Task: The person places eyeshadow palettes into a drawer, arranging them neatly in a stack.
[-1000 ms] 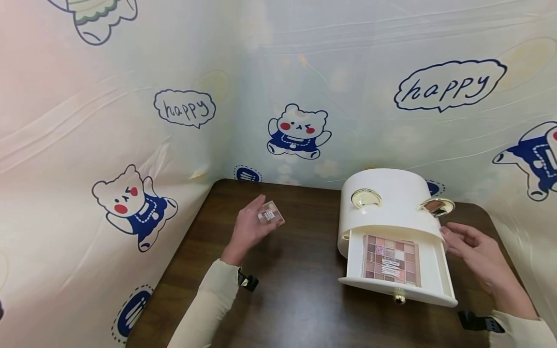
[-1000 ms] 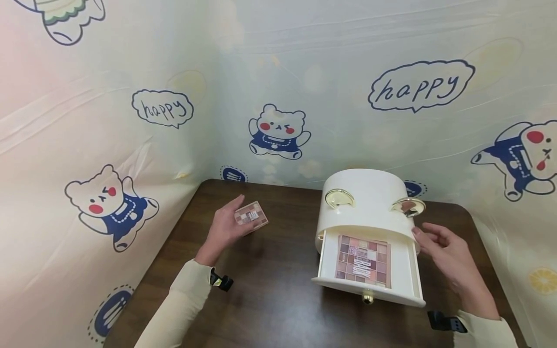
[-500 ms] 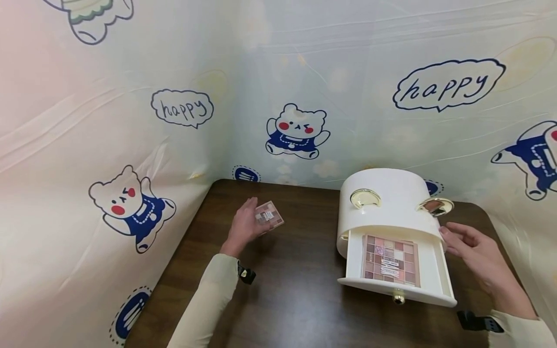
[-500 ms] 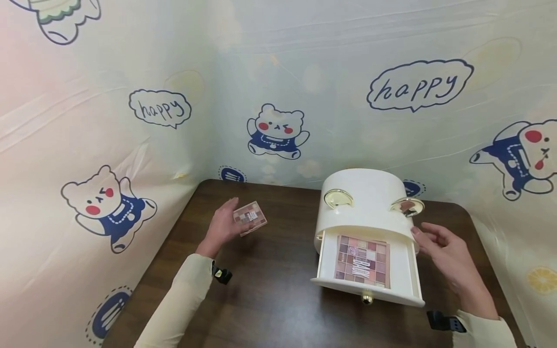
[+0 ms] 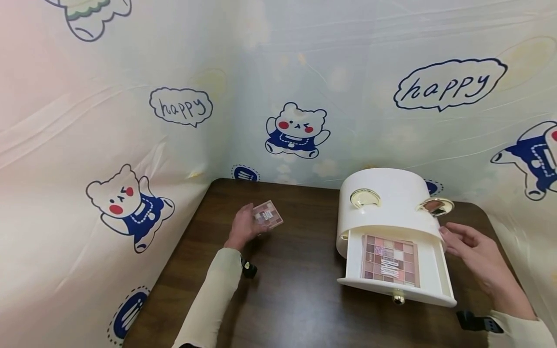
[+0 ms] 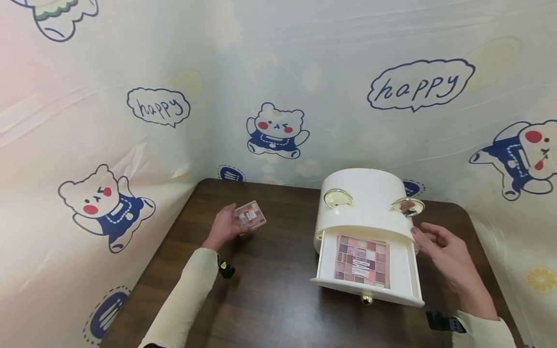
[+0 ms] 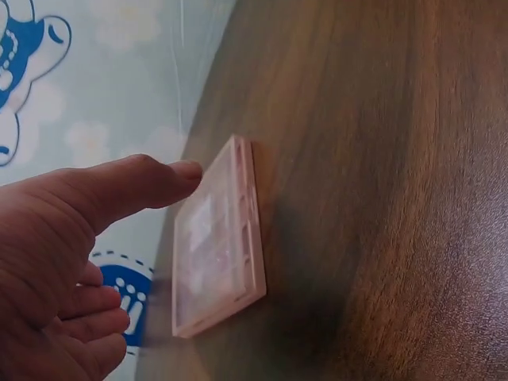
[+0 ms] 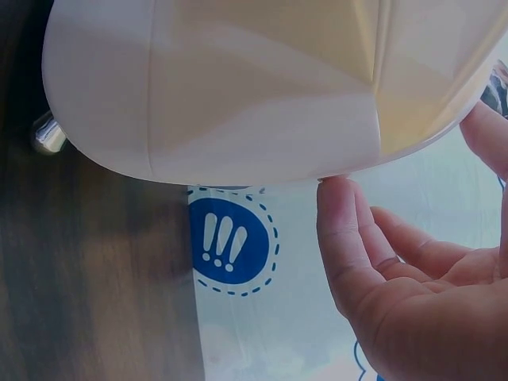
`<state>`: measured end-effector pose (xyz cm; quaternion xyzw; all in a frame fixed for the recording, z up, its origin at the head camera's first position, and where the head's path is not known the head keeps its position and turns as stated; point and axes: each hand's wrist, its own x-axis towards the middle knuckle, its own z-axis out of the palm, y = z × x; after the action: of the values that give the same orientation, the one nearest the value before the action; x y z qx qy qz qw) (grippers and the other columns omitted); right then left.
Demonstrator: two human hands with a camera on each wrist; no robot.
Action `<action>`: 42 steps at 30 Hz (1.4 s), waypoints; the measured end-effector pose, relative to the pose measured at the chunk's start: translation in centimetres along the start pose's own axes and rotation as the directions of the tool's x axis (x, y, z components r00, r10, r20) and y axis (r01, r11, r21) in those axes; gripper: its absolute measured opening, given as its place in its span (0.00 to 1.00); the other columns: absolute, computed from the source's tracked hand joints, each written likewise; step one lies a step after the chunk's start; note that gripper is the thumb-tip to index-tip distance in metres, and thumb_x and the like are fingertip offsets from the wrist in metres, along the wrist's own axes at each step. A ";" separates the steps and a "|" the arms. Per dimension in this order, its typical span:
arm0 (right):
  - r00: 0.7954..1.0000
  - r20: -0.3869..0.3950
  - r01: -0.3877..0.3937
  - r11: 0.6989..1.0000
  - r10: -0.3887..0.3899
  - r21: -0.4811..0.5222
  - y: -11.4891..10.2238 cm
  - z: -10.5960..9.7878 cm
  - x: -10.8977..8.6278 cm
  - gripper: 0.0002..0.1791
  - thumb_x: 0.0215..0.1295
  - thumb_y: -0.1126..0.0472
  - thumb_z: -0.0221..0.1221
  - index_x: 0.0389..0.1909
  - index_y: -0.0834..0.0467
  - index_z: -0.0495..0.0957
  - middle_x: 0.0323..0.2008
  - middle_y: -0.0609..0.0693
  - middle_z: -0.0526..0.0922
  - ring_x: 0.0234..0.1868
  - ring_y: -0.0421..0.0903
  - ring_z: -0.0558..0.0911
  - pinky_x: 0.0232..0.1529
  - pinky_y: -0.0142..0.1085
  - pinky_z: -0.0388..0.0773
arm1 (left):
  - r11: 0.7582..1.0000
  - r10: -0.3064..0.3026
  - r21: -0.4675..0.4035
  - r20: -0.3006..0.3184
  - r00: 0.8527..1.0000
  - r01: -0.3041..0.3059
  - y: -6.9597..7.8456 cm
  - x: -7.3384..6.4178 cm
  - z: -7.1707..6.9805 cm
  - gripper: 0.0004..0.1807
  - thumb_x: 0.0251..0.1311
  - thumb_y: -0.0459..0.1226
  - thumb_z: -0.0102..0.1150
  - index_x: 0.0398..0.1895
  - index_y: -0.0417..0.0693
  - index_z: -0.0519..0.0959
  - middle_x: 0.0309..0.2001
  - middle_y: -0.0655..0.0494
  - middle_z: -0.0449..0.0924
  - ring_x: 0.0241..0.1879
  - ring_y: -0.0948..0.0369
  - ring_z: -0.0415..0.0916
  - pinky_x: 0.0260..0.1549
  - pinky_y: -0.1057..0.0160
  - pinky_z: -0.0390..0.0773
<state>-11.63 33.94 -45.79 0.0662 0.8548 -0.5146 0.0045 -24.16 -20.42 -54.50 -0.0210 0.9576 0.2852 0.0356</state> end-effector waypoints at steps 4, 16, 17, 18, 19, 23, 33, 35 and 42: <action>1.000 -0.001 0.000 1.000 0.000 0.000 0.0 -0.1 0.0 0.41 0.75 0.49 0.56 0.70 0.79 0.56 0.45 0.41 0.77 0.36 0.26 0.80 0.34 0.25 0.82 | 1.000 -0.015 0.018 0.041 0.999 0.014 -0.6 0.7 0.3 0.61 0.38 0.42 0.86 0.73 0.29 0.59 0.72 0.32 0.60 0.68 0.39 0.60 0.69 0.42 0.59; 1.000 0.012 -0.003 1.000 0.003 0.010 0.2 0.0 -0.2 0.41 0.76 0.49 0.55 0.69 0.79 0.55 0.43 0.34 0.75 0.36 0.26 0.80 0.35 0.26 0.82 | 0.995 -0.102 -0.003 0.111 0.989 0.103 -2.5 2.0 1.1 0.65 0.31 0.40 0.88 0.73 0.31 0.58 0.67 0.33 0.65 0.61 0.42 0.65 0.69 0.43 0.60; 1.000 0.014 0.001 1.000 -0.001 0.015 0.2 0.0 -0.2 0.41 0.76 0.49 0.55 0.69 0.79 0.55 0.43 0.32 0.74 0.36 0.26 0.80 0.35 0.26 0.82 | 0.995 -0.102 0.000 0.111 0.989 0.102 -2.7 2.0 1.2 0.65 0.31 0.40 0.89 0.73 0.30 0.58 0.65 0.34 0.66 0.60 0.43 0.66 0.68 0.44 0.62; 1.000 0.014 0.001 1.000 -0.002 0.015 0.3 0.1 -0.2 0.41 0.76 0.49 0.55 0.69 0.79 0.55 0.43 0.33 0.74 0.36 0.26 0.80 0.36 0.26 0.82 | 0.995 -0.099 0.002 0.107 0.989 0.100 -2.8 2.1 1.3 0.65 0.30 0.40 0.89 0.73 0.30 0.59 0.64 0.34 0.68 0.59 0.43 0.66 0.68 0.44 0.63; 1.000 0.016 0.001 1.000 -0.001 0.011 0.3 0.1 -0.2 0.41 0.76 0.49 0.55 0.70 0.79 0.55 0.44 0.37 0.76 0.37 0.26 0.80 0.36 0.26 0.82 | 0.995 -0.096 -0.004 0.104 0.990 0.097 -3.0 2.1 1.4 0.65 0.30 0.41 0.89 0.72 0.30 0.59 0.63 0.34 0.68 0.58 0.43 0.67 0.67 0.44 0.63; 1.000 0.016 -0.001 1.000 0.001 0.005 0.4 0.1 -0.1 0.40 0.76 0.49 0.55 0.70 0.79 0.55 0.46 0.41 0.77 0.37 0.26 0.80 0.36 0.26 0.82 | 0.994 -0.100 -0.026 0.113 0.989 0.104 -3.7 2.4 1.6 0.65 0.29 0.41 0.89 0.73 0.31 0.59 0.63 0.35 0.69 0.57 0.44 0.67 0.67 0.44 0.63; 1.000 0.009 0.025 0.999 -0.026 0.038 0.3 0.0 0.0 0.39 0.76 0.52 0.56 0.69 0.79 0.56 0.41 0.26 0.73 0.37 0.26 0.80 0.36 0.26 0.82 | 0.992 -0.091 -0.075 0.091 0.992 0.098 -4.2 2.4 1.2 0.63 0.32 0.43 0.88 0.73 0.32 0.61 0.68 0.35 0.65 0.61 0.43 0.66 0.68 0.44 0.62; 1.000 0.005 0.030 0.999 -0.030 0.035 0.3 0.0 0.0 0.39 0.76 0.51 0.56 0.68 0.79 0.56 0.41 0.27 0.74 0.37 0.26 0.80 0.36 0.25 0.82 | 0.989 -0.084 -0.117 0.068 0.994 0.092 -4.3 2.2 1.1 0.65 0.33 0.44 0.87 0.75 0.33 0.58 0.72 0.35 0.61 0.66 0.41 0.63 0.69 0.43 0.59; 0.999 0.009 0.031 0.999 -0.032 0.020 0.2 -0.1 0.1 0.39 0.76 0.50 0.55 0.69 0.79 0.56 0.43 0.32 0.74 0.37 0.26 0.80 0.36 0.25 0.82 | 0.950 -0.089 -0.301 0.015 0.996 0.089 -4.1 1.1 0.5 0.66 0.38 0.50 0.84 0.78 0.40 0.55 0.76 0.40 0.56 0.72 0.44 0.57 0.70 0.43 0.56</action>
<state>-11.70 34.10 -45.97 0.0504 0.8507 -0.5233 -0.0002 -24.99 -23.59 -57.28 -0.0694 0.9010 0.4257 0.0452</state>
